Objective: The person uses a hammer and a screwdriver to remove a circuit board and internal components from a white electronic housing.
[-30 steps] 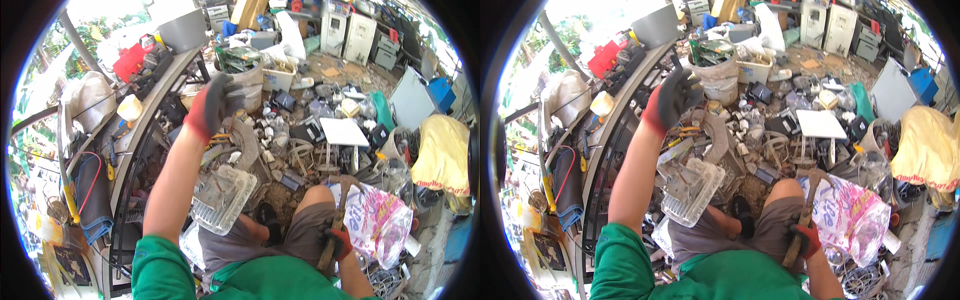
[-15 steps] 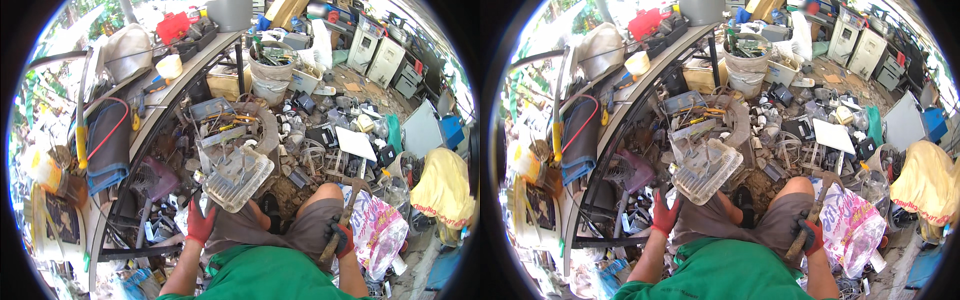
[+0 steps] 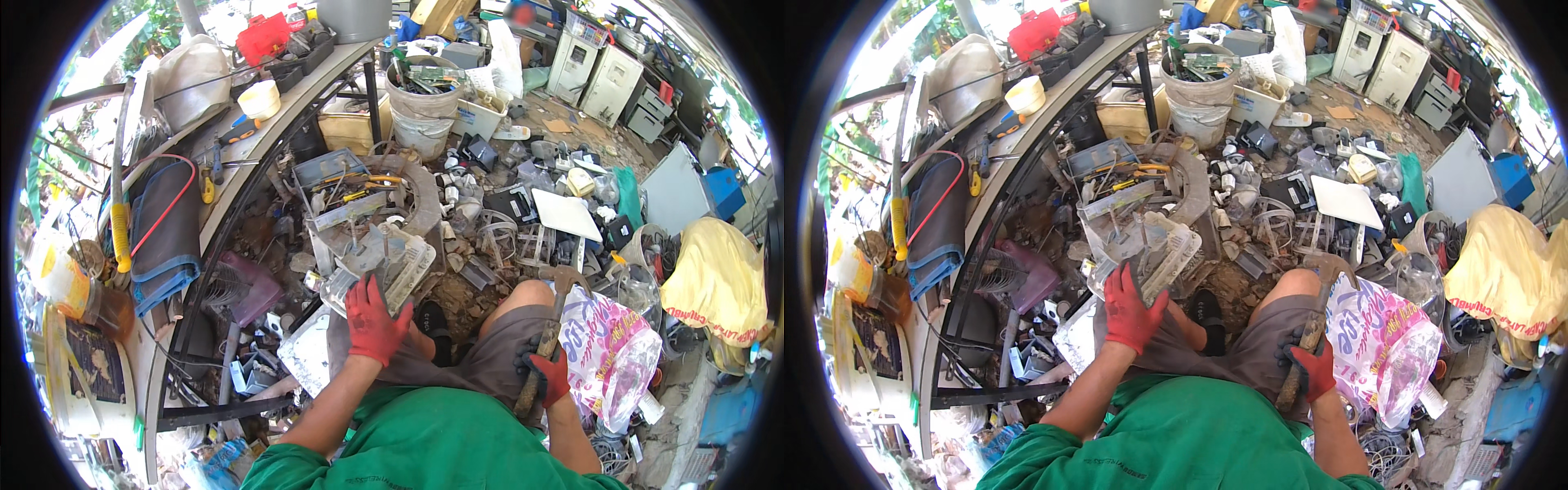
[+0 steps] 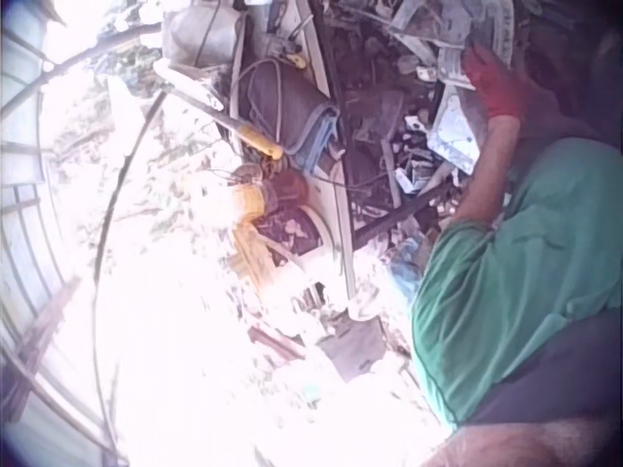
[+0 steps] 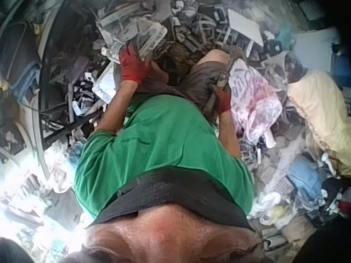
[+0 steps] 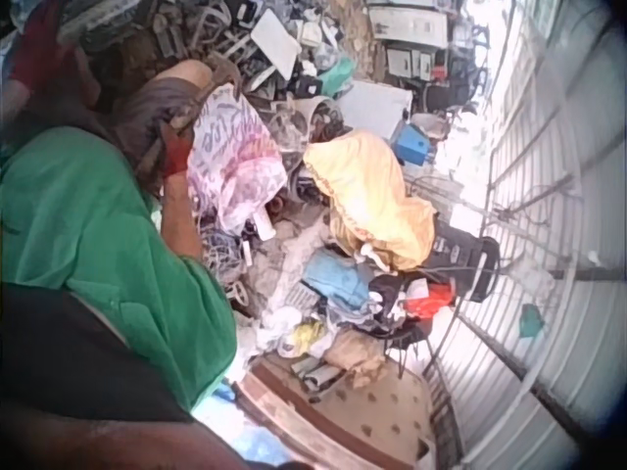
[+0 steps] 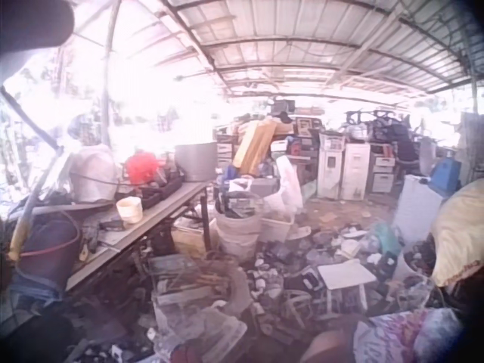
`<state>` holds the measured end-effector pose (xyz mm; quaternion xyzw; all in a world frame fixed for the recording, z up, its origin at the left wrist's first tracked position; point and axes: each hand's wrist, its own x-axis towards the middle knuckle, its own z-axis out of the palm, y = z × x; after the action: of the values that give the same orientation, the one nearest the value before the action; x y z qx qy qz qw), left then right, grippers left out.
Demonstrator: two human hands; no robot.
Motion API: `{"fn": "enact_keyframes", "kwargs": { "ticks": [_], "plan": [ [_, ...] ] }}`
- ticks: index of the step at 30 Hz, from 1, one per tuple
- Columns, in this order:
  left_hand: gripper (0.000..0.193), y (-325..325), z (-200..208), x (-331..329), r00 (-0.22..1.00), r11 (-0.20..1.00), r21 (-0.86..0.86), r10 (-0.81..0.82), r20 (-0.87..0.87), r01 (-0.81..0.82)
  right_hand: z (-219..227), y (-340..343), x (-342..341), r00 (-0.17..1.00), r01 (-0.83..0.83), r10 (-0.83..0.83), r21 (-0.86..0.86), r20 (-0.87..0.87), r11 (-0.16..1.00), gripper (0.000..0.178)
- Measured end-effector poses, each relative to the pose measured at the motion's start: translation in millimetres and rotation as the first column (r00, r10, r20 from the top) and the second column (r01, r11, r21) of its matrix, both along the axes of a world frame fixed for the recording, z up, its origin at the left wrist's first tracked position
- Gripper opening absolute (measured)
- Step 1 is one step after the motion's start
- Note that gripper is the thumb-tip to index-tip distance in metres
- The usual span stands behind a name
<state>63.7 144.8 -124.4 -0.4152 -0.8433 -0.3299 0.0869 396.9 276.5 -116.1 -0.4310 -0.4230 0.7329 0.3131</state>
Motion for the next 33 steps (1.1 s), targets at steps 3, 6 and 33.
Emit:
{"fn": "enact_keyframes", "kwargs": {
  "ticks": [3, 6, 33],
  "plan": [
    [0.082, 7.0, 2.6, -7.4, 0.998, 0.999, 0.025, 0.047, 0.031, -0.048, -4.3, 1.9, 7.7, 0.999, 0.034, -0.034, 0.001, 0.008, 0.999, 0.035],
    [0.08, 6.6, 4.6, -20.7, 0.996, 0.995, -0.034, 0.089, -0.027, -0.09, -6.6, 4.7, 12.5, 0.998, 0.054, -0.054, 0.003, 0.02, 0.999, 0.033],
    [0.115, -29.9, -53.7, -72.8, 0.977, 0.99, -0.026, 0.14, 0.159, -0.137, -6.2, 15.3, 10.1, 0.997, 0.021, -0.023, 0.021, 0.079, 1.0, 0.035]
  ]
}}
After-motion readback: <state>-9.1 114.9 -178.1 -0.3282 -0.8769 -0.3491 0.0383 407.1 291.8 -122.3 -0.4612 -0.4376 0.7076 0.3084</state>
